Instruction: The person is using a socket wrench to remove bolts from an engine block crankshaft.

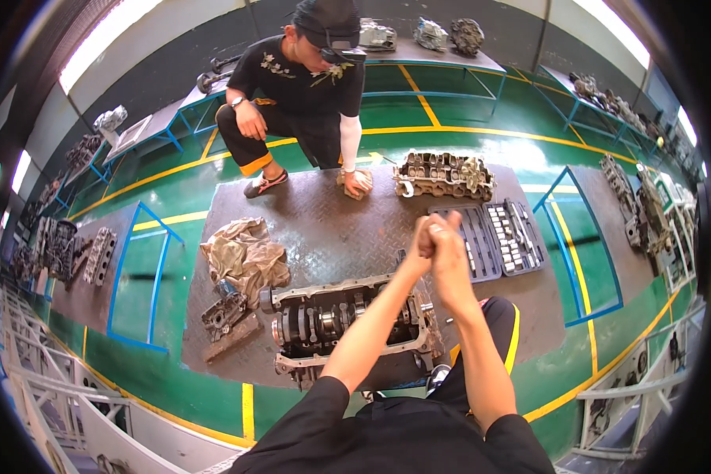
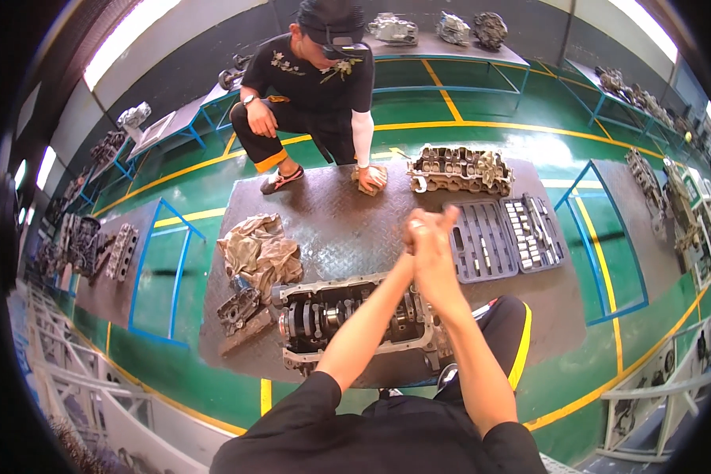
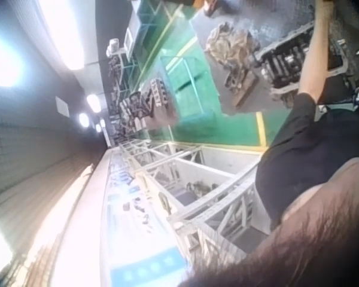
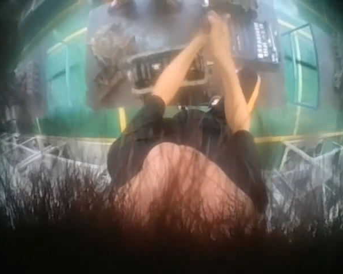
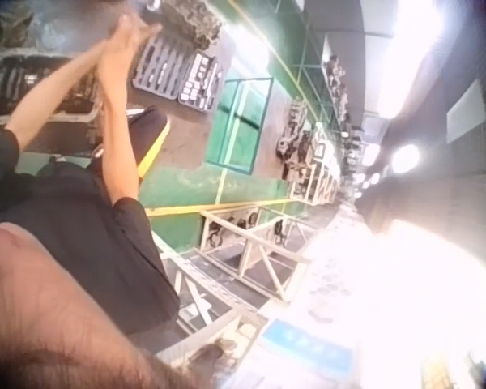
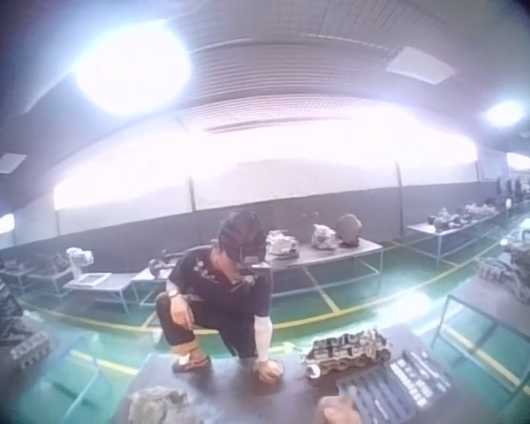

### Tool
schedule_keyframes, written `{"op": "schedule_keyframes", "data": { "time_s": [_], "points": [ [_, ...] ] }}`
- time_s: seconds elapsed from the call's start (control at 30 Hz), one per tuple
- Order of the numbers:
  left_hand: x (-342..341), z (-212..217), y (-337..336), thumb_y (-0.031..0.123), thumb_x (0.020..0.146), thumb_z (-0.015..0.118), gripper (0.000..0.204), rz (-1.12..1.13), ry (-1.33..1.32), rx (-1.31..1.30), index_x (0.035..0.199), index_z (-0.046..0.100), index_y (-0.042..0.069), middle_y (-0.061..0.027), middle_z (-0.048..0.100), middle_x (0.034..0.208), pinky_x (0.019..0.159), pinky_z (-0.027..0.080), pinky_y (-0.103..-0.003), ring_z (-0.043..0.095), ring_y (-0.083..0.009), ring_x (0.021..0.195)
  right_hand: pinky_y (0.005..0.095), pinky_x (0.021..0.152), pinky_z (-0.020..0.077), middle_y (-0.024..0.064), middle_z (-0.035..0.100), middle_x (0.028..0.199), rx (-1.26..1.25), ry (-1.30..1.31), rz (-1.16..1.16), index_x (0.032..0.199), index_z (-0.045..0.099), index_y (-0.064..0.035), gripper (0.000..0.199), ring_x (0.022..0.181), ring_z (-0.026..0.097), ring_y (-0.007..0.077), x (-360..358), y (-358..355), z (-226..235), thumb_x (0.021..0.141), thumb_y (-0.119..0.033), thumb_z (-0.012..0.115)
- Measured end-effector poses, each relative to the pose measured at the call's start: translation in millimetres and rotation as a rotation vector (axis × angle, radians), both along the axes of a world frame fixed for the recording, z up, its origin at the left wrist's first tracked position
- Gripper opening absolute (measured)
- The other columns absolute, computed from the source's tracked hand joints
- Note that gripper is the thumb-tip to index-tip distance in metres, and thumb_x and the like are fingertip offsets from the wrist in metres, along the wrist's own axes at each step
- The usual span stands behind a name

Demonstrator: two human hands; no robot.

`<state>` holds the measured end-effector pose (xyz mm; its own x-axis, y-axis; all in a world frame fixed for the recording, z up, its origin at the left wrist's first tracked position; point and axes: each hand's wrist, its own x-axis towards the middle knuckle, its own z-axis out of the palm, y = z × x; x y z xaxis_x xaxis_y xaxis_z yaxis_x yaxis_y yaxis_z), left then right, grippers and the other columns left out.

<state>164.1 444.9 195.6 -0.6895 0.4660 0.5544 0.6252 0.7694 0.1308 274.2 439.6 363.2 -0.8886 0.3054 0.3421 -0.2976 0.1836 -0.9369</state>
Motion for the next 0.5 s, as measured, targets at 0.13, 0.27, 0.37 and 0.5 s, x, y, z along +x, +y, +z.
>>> {"op": "schedule_keyframes", "data": {
  "time_s": [0.13, 0.27, 0.37, 0.5],
  "points": [
    [23, 36, -76, 0.016, 0.092, 0.065, 0.024, -0.445, -0.945, 0.944, 0.079, 0.066, -0.004, 0.0046, 0.056, 0.068, 0.055, 0.039, -0.025, 0.047, -0.0043, 0.063, 0.0278, 0.063, 0.0311, -0.0005, 0.034, 0.068, -0.227, -0.056, 0.02, 0.073, 0.038, -0.0097, 0.029, 0.065, 0.034, 0.012, -2, 48, 14, 0.097, -0.026, 0.032],
    [138, 39, -66, 0.021, 0.09, 0.069, 0.029, -0.715, -0.748, 1.306, 0.076, 0.061, -0.004, 0.0058, 0.05, 0.067, 0.056, 0.038, -0.026, 0.044, -0.0072, 0.065, 0.0284, 0.062, 0.0326, 0.0024, 0.04, 0.07, 0.18, 0.006, 0.043, 0.075, 0.042, -0.0054, 0.035, 0.065, 0.037, 0.0133, 0, 4, -13, 0.098, -0.029, 0.032],
    [95, 48, -28, 0.021, 0.092, 0.065, 0.022, -0.451, -0.756, 0.821, 0.081, 0.065, 0.002, -0.0046, 0.062, 0.078, 0.07, 0.043, -0.035, 0.053, -0.0093, 0.082, 0.028, 0.062, 0.0316, 0.0014, 0.037, 0.07, 0.159, 0.03, -0.338, 0.077, 0.04, -0.0053, 0.032, 0.066, 0.035, 0.0127, 3, -15, -32, 0.099, -0.027, 0.032],
    [0, 19, -23, 0.015, 0.088, 0.067, 0.028, -0.483, -0.664, 0.914, 0.069, 0.055, -0.001, 0.0026, 0.048, 0.063, 0.055, 0.038, -0.027, 0.043, -0.0066, 0.063, 0.0285, 0.061, 0.0309, 0.0008, 0.036, 0.069, -0.015, -0.002, -0.053, 0.077, 0.041, -0.0062, 0.032, 0.064, 0.034, 0.0119, 14, 19, -3, 0.099, -0.028, 0.032]
  ]
}}
